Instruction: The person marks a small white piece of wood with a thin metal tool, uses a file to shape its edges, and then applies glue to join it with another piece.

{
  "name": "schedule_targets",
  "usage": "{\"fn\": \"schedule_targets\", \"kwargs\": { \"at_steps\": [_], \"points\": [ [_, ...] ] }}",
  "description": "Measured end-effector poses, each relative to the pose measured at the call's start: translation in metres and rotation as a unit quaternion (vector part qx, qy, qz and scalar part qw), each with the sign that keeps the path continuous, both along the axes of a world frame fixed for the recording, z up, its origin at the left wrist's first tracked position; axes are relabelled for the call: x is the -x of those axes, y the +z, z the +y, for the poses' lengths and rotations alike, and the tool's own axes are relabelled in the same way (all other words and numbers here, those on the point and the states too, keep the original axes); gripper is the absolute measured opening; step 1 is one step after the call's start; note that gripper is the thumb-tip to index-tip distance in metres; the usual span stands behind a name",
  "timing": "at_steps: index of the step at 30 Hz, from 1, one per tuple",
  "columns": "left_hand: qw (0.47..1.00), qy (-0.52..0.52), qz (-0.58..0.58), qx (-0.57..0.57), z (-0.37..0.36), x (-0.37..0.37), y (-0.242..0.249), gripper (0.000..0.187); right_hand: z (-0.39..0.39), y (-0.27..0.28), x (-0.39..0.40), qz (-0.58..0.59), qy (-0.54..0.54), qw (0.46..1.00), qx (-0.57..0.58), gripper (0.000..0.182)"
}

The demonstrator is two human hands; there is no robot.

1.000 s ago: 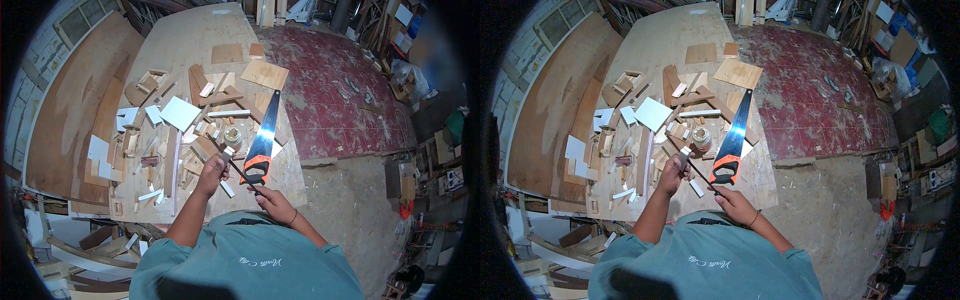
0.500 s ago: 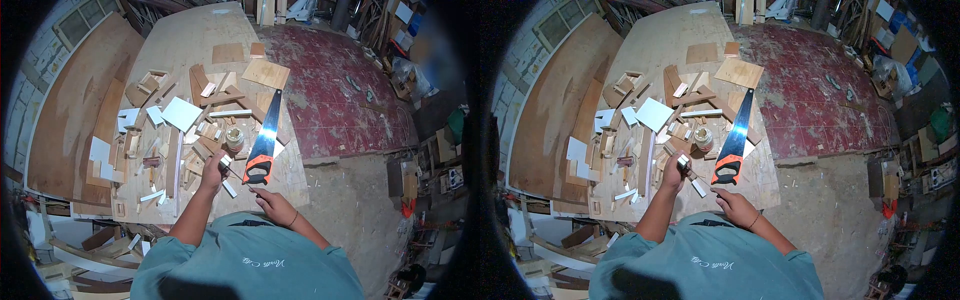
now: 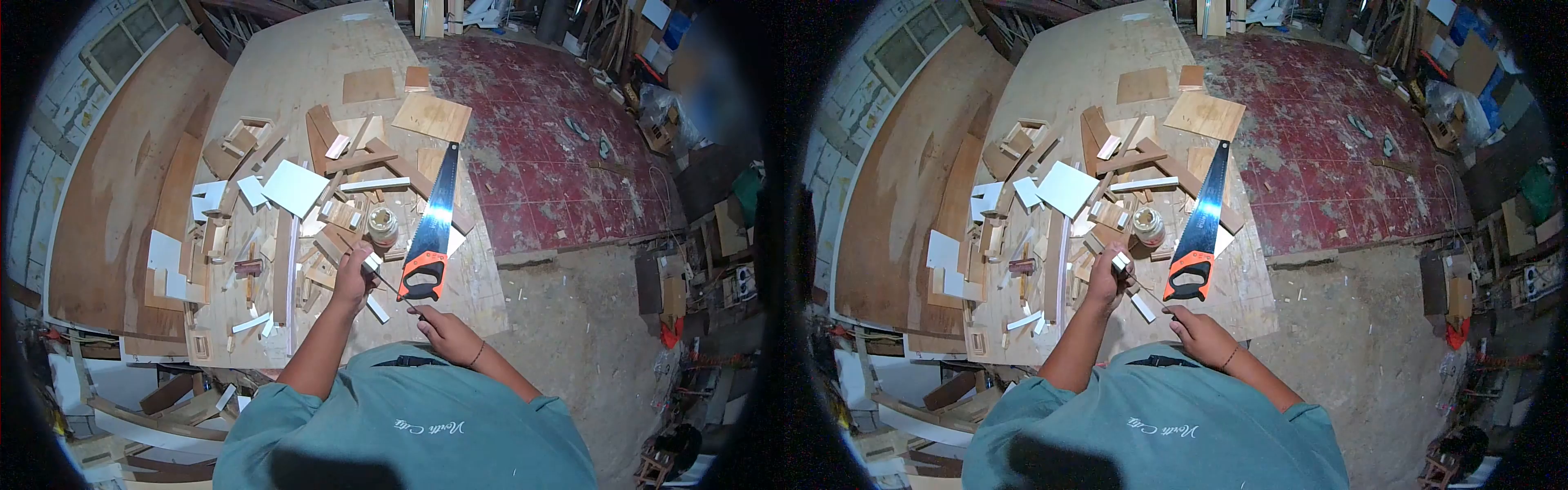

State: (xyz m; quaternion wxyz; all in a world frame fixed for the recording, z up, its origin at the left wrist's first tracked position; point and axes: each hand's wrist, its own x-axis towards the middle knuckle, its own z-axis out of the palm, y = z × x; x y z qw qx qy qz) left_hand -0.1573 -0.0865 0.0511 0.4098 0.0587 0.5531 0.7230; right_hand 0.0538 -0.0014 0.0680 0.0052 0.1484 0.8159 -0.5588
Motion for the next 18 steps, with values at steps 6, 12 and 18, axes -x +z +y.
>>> {"fn": "schedule_targets", "kwargs": {
  "at_steps": [6, 12, 18],
  "points": [
    [0.996, -0.049, -0.075, -0.016, 0.01, 0.005, -0.023, 0.035, 0.004, -0.03, 0.0, 0.034, -0.033, 0.999, 0.012, 0.029],
    [0.977, -0.172, -0.093, -0.08, 0.045, -0.021, -0.055, 0.037, 0.01, -0.054, -0.039, 0.022, -0.118, 0.991, 0.058, 0.028],
    [0.973, -0.217, 0.052, 0.065, 0.091, -0.057, -0.066, 0.039, 0.015, -0.068, -0.073, 0.015, -0.213, 0.974, 0.077, 0.026]
  ]
}}
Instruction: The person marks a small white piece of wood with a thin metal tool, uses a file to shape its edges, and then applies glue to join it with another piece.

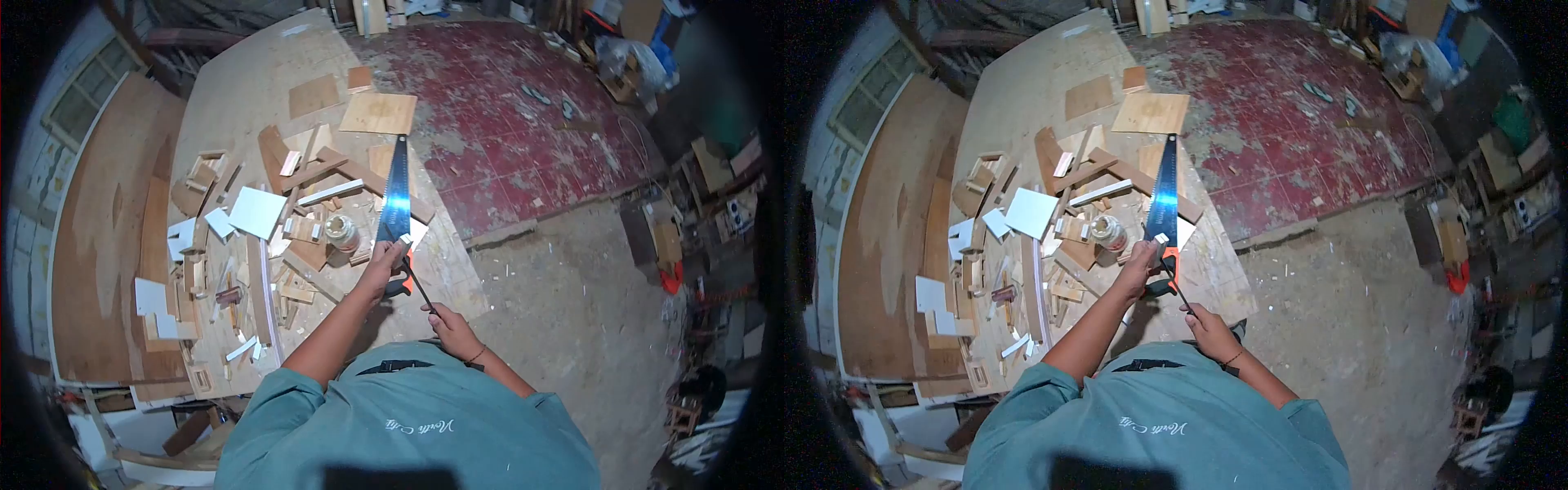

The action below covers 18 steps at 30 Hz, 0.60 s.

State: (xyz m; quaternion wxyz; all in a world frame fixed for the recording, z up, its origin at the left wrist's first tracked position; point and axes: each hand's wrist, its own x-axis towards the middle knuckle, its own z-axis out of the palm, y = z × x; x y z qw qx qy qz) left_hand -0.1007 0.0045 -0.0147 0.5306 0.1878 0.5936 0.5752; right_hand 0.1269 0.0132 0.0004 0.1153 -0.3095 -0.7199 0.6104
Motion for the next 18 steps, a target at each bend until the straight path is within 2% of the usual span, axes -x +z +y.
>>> {"fn": "schedule_targets", "kwargs": {
  "at_steps": [1, 2, 5, 7, 9, 10, 13, 15, 17, 18],
  "points": [
    [0.998, -0.026, 0.057, 0.017, 0.006, -0.004, -0.001, 0.042, 0.0, -0.002, -0.005, -0.001, -0.016, 1.0, -0.007, 0.027],
    [0.992, -0.017, 0.118, 0.038, 0.012, -0.011, -0.002, 0.032, 0.001, -0.003, -0.01, 0.0, -0.028, 1.0, -0.002, 0.027],
    [0.984, -0.019, 0.174, 0.039, 0.028, -0.022, -0.019, 0.031, 0.003, -0.01, -0.025, -0.042, -0.067, 0.996, -0.029, 0.028],
    [0.982, -0.038, 0.176, 0.059, 0.035, -0.027, -0.017, 0.03, 0.005, -0.025, -0.034, -0.058, -0.097, 0.99, -0.09, 0.029],
    [0.991, -0.099, 0.071, 0.056, 0.042, -0.032, -0.02, 0.028, 0.006, -0.038, -0.042, -0.076, -0.119, 0.984, -0.11, 0.029],
    [0.994, -0.095, 0.021, 0.043, 0.045, -0.036, -0.02, 0.026, 0.006, -0.044, -0.046, -0.094, -0.128, 0.978, -0.134, 0.029],
    [0.995, -0.089, -0.023, 0.039, 0.055, -0.047, -0.028, 0.024, 0.006, -0.064, -0.052, -0.101, -0.155, 0.967, -0.175, 0.029],
    [0.994, -0.093, 0.011, 0.051, 0.063, -0.054, -0.037, 0.026, 0.006, -0.076, -0.053, -0.124, -0.156, 0.967, -0.156, 0.03],
    [0.981, -0.122, 0.144, 0.049, 0.068, -0.06, -0.046, 0.035, 0.005, -0.086, -0.052, -0.148, -0.153, 0.967, -0.139, 0.03],
    [0.972, -0.134, 0.187, 0.045, 0.072, -0.059, -0.061, 0.034, 0.005, -0.091, -0.052, -0.166, -0.151, 0.965, -0.139, 0.03]
  ]
}}
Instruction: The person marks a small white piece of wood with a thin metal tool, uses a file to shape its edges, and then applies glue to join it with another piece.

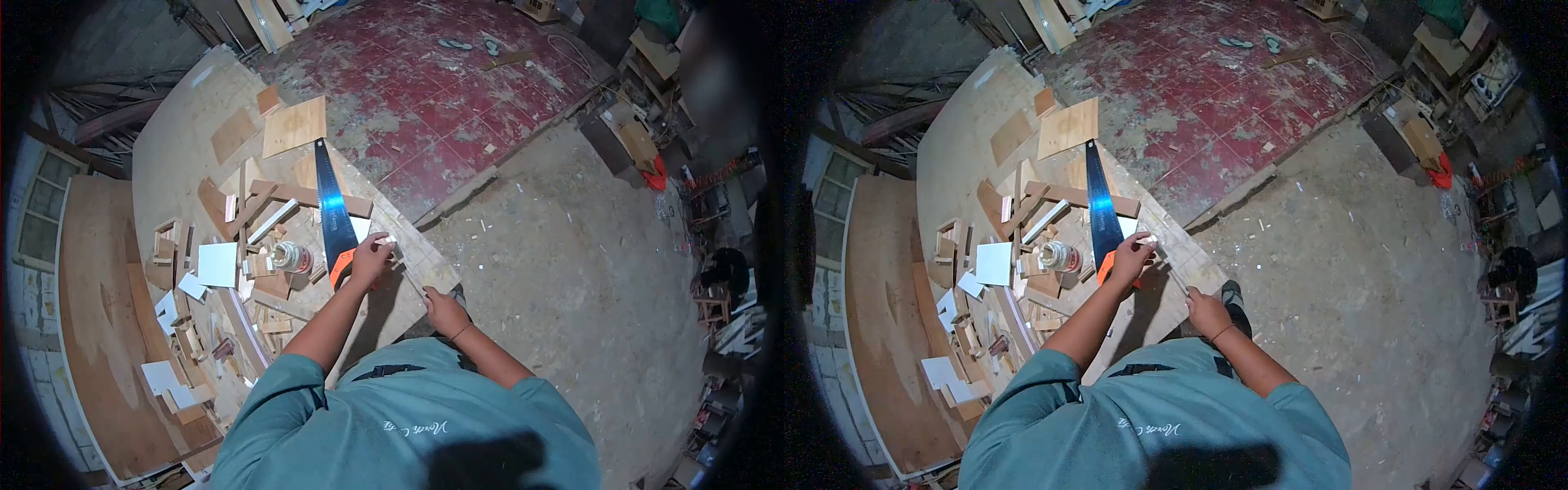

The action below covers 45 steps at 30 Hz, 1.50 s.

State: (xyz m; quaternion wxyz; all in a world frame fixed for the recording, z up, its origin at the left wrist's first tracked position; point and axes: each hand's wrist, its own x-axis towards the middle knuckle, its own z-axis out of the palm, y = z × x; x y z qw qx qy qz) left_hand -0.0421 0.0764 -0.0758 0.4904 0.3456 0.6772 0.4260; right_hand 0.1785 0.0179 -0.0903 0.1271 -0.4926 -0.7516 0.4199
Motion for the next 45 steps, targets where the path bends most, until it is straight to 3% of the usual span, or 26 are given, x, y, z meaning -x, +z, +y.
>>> {"fn": "schedule_targets", "kwargs": {
  "at_steps": [3, 8, 13, 18, 22, 25, 27, 32, 36, 40, 45],
  "points": [
    [0.997, -0.029, 0.067, 0.009, 0.012, 0.004, -0.037, 0.026, 0.0, -0.021, 0.0, -0.028, -0.009, 1.0, -0.001, 0.028],
    [0.985, -0.078, 0.15, 0.045, 0.016, -0.006, -0.039, 0.025, -0.001, -0.053, -0.005, -0.038, -0.002, 0.999, -0.018, 0.038],
    [0.986, -0.068, 0.132, 0.074, 0.022, -0.009, -0.03, 0.026, -0.005, -0.036, -0.001, -0.071, 0.041, 0.996, -0.036, 0.058],
    [0.961, -0.132, 0.241, 0.021, 0.028, -0.001, -0.035, 0.024, -0.004, -0.016, 0.001, -0.109, 0.047, 0.993, -0.022, 0.055],
    [0.97, -0.133, 0.196, 0.049, 0.027, 0.0, -0.033, 0.025, 0.0, -0.016, 0.005, -0.125, 0.056, 0.99, -0.022, 0.063],
    [0.968, -0.145, 0.192, 0.074, 0.027, 0.001, -0.035, 0.026, 0.018, -0.037, 0.025, -0.103, 0.037, 0.993, -0.043, 0.051],
    [0.965, -0.136, 0.222, -0.002, 0.023, 0.0, -0.042, 0.027, 0.038, -0.06, 0.046, -0.085, 0.029, 0.994, -0.056, 0.051],
    [0.964, -0.133, 0.228, 0.026, 0.027, -0.003, -0.031, 0.027, 0.028, -0.065, 0.044, -0.073, 0.006, 0.995, -0.062, 0.051],
    [0.967, -0.131, 0.217, 0.021, 0.023, 0.0, -0.033, 0.027, -0.024, -0.034, -0.005, -0.08, 0.008, 0.997, -0.021, 0.051],
    [0.967, -0.13, 0.215, 0.035, 0.022, -0.001, -0.033, 0.027, -0.023, 0.015, -0.015, -0.105, 0.014, 0.994, 0.022, 0.05],
    [0.962, -0.143, 0.232, 0.012, 0.026, 0.002, -0.04, 0.027, 0.019, -0.043, 0.036, -0.098, 0.004, 0.995, -0.003, 0.05]
  ]
}}
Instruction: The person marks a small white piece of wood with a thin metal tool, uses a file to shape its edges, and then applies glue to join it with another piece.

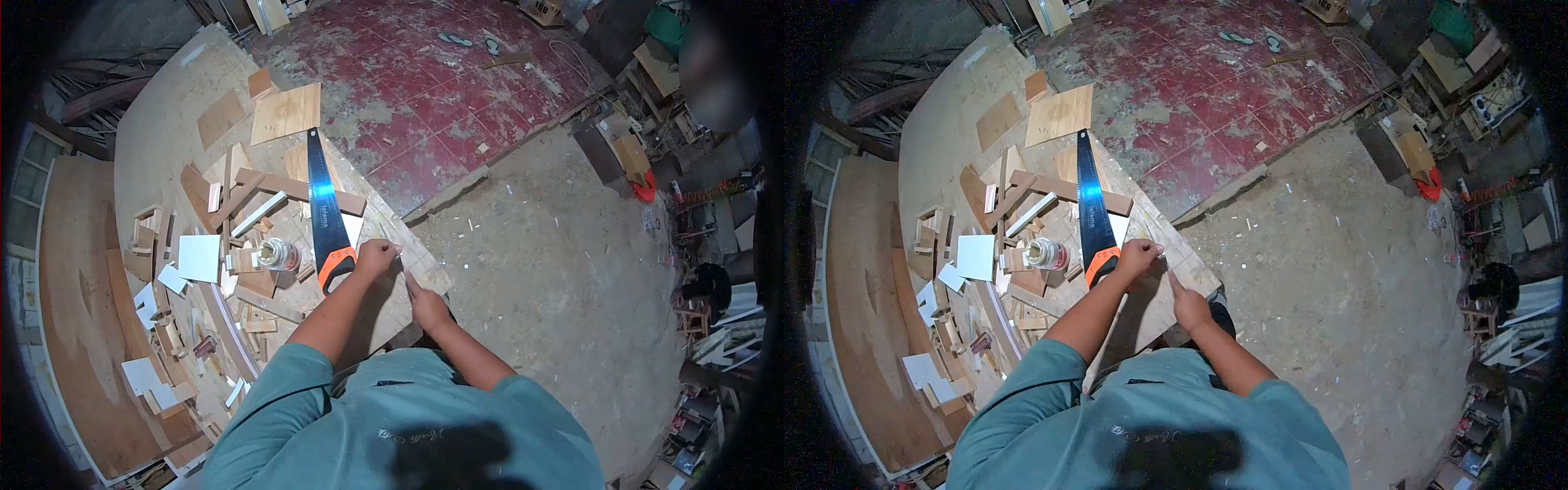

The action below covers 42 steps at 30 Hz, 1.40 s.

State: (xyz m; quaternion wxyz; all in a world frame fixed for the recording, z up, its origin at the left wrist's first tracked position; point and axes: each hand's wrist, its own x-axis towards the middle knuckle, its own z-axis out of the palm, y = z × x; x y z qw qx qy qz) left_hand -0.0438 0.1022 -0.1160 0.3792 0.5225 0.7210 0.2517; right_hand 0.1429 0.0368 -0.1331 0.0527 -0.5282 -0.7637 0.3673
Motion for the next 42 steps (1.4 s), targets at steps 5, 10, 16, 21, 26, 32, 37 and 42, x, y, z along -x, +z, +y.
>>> {"fn": "schedule_targets", "kwargs": {
  "at_steps": [5, 10, 16, 21, 26, 32, 37, 42],
  "points": [
    [1.0, 0.018, -0.009, 0.01, 0.0, -0.003, 0.002, 0.027, -0.006, -0.005, 0.002, 0.023, -0.014, 0.999, -0.024, 0.049],
    [0.999, 0.024, -0.034, -0.013, -0.004, -0.002, -0.004, 0.027, -0.037, 0.037, -0.037, -0.016, 0.012, 1.0, 0.019, 0.06],
    [0.998, 0.031, -0.011, -0.045, -0.006, -0.003, -0.003, 0.031, 0.017, -0.007, 0.017, 0.012, -0.006, 1.0, 0.008, 0.048],
    [0.999, 0.044, -0.007, -0.024, -0.005, -0.007, 0.0, 0.031, -0.027, 0.026, -0.018, -0.007, -0.002, 1.0, 0.025, 0.048],
    [0.999, 0.03, -0.008, -0.007, -0.008, -0.006, 0.0, 0.029, -0.038, -0.001, -0.031, 0.026, -0.011, 1.0, -0.01, 0.048],
    [0.999, 0.046, -0.021, 0.001, -0.007, -0.01, 0.004, 0.029, 0.014, -0.02, 0.025, 0.05, -0.063, 0.997, 0.011, 0.047],
    [0.992, 0.077, -0.084, 0.06, -0.001, -0.008, 0.001, 0.028, -0.059, -0.033, -0.042, 0.08, -0.036, 0.996, -0.016, 0.05],
    [0.991, 0.065, -0.106, 0.056, -0.001, 0.001, -0.012, 0.028, -0.117, 0.011, -0.115, 0.059, -0.035, 0.997, 0.03, 0.057]
  ]
}}
